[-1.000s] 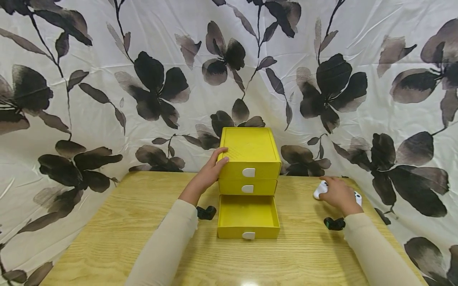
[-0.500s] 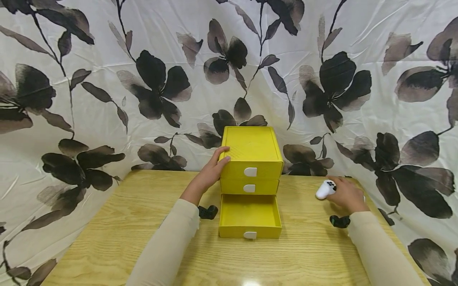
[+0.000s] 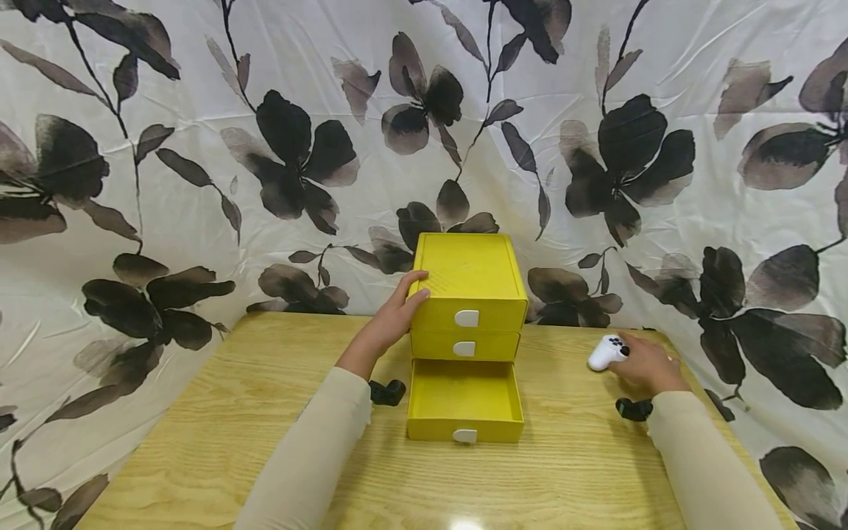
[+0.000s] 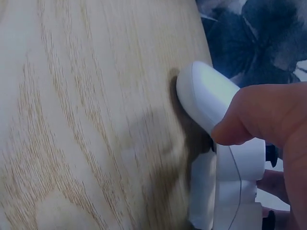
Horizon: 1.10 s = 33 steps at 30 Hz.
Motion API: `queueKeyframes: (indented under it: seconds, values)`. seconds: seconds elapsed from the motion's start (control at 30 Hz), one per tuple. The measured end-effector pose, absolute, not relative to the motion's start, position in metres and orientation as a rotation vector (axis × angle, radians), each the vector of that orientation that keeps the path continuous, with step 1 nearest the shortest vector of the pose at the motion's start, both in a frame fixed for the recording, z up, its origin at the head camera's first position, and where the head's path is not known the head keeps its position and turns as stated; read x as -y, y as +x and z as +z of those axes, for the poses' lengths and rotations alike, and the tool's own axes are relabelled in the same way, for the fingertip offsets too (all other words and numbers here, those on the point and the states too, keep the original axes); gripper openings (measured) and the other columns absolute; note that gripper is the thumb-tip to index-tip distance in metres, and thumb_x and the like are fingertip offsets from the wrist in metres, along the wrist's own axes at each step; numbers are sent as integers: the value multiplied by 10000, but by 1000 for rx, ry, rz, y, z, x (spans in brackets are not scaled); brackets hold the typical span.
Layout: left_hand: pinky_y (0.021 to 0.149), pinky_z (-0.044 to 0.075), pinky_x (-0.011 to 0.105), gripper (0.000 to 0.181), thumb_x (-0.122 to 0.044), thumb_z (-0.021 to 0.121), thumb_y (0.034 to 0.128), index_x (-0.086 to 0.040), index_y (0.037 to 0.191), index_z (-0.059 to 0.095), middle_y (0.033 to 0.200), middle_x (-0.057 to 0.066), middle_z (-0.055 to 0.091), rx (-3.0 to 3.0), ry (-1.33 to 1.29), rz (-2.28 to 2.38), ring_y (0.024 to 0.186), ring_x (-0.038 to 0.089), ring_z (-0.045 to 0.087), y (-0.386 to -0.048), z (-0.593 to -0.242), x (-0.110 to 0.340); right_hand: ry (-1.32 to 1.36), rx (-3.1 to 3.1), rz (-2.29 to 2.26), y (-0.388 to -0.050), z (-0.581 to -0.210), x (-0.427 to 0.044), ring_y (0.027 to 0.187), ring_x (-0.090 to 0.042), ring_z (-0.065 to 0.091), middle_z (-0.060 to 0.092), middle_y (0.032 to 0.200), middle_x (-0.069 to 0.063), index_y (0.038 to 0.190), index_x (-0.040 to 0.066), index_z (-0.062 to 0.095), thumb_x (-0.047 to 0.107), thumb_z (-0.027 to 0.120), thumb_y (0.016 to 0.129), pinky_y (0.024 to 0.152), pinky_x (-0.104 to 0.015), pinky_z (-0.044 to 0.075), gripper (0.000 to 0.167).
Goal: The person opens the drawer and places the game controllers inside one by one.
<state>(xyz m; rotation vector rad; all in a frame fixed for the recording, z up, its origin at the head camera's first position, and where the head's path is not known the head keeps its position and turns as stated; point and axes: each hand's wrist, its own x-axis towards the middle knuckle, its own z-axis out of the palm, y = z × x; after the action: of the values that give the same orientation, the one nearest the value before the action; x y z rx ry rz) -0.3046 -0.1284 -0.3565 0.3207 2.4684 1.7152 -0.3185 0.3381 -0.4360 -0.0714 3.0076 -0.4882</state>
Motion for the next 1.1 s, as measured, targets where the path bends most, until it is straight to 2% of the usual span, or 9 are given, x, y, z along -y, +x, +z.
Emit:
queueKeyframes:
  seconds: [0.3, 0.43, 0.57, 0.8, 1.0, 1.1]
  values:
    - [1043, 407, 589, 459, -558, 426, 986, -448, 1403, 270, 1598, 34, 159, -2465, 338, 1732, 1326, 372, 433, -303, -355, 127, -1, -2935, -463, -318, -437, -343, 1257, -615, 339, 361, 1426, -371, 1478, -15, 278, 440, 583, 876, 911, -816, 201, 814]
    - [1026, 425, 584, 458, -544, 424, 992, -445, 1412, 270, 1587, 39, 184, -2459, 345, 1740, 1293, 365, 469, -303, -354, 127, 24, -2920, -463, -319, -437, -345, 1241, -617, 355, 377, 1421, -362, 1475, -7, 292, 446, 575, 868, 877, -796, 247, 809]
    - [1038, 414, 583, 463, -548, 422, 991, -446, 1414, 265, 1595, 31, 169, -2457, 339, 1734, 1304, 360, 458, -303, -354, 128, 39, -2910, -476, -320, -437, -345, 1226, -623, 360, 386, 1417, -354, 1470, 8, 307, 447, 576, 871, 841, -779, 284, 789]
    - [1053, 392, 595, 499, -550, 410, 994, -422, 1446, 242, 1611, 22, 128, -2449, 335, 1728, 1330, 375, 431, -303, -354, 129, 62, -2903, -481, -321, -436, -346, 1227, -648, 331, 356, 1416, -378, 1466, -4, 297, 467, 591, 871, 841, -838, 248, 814]
    - [1042, 408, 586, 468, -548, 415, 994, -447, 1422, 257, 1598, 28, 165, -2457, 324, 1725, 1318, 362, 445, -303, -354, 128, 52, -2929, -475, -322, -440, -349, 1202, -610, 385, 398, 1400, -353, 1459, 0, 323, 494, 601, 861, 793, -750, 344, 824]
    - [1038, 416, 580, 462, -550, 420, 991, -453, 1414, 263, 1595, 31, 173, -2460, 324, 1732, 1311, 357, 453, -302, -353, 128, 37, -2950, -471, -322, -441, -349, 1196, -599, 399, 413, 1395, -346, 1456, 4, 338, 507, 609, 853, 780, -745, 352, 831]
